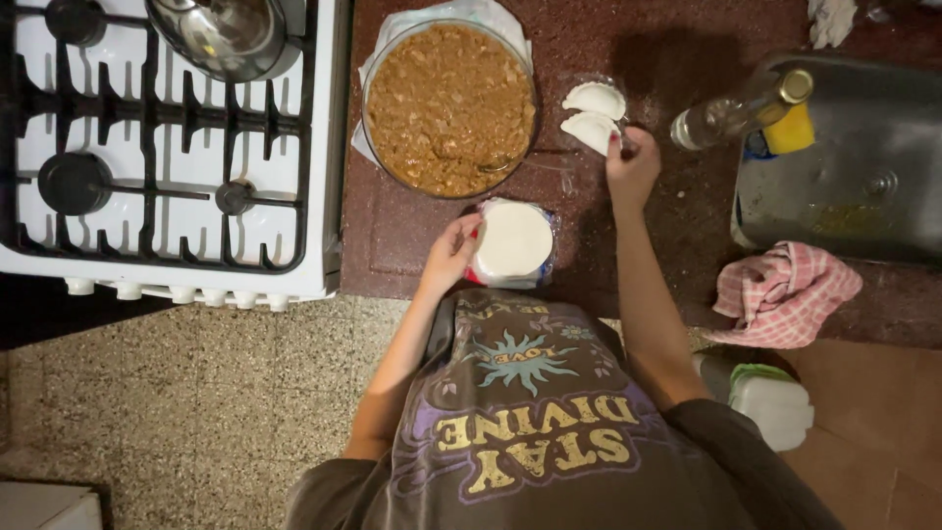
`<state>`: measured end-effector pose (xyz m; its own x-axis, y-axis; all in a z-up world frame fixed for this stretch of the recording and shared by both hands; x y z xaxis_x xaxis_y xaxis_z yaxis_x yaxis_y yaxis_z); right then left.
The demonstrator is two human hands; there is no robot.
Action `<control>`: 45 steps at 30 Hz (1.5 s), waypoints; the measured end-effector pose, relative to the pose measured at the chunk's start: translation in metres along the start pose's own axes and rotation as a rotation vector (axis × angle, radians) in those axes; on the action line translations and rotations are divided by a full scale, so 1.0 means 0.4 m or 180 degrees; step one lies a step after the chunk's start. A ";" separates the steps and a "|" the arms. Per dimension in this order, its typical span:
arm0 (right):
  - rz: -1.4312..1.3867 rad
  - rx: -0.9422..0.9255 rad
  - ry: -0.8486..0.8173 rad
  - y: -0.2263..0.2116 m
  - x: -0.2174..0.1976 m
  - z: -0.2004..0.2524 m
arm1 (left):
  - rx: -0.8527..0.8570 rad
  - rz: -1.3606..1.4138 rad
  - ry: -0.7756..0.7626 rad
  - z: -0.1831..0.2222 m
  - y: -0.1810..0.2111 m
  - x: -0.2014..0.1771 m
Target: Filling and sealing dough circles with meat mixture to make empanadas
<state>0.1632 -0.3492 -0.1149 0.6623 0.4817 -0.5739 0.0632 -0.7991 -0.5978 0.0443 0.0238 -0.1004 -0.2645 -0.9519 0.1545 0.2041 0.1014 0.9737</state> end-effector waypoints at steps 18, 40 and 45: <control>-0.0033 -0.0957 -0.1958 -0.445 0.006 0.249 | 0.0633 -0.1291 0.0221 0.031 0.086 0.025; -0.0812 -0.0716 -0.2117 -0.319 -0.055 0.325 | 0.0905 -0.1452 -0.0074 0.018 0.079 0.095; -0.1813 0.0645 -0.1555 -0.316 -0.160 0.242 | 0.0462 -0.0922 -0.0277 0.036 0.134 0.139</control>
<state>0.0405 -0.2442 -0.0568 0.1615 0.9399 -0.3009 0.1263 -0.3221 -0.9383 0.0271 -0.0195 -0.0372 -0.3728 -0.9195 -0.1244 -0.0260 -0.1236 0.9920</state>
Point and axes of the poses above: each hand's wrist, its own z-axis away from the middle knuckle, its own x-axis out of the palm, y = z × x, the point moved 4 cm from there along -z, towards the middle knuckle, and after that the axes turned 3 degrees about -y, right-handed, at the moved point
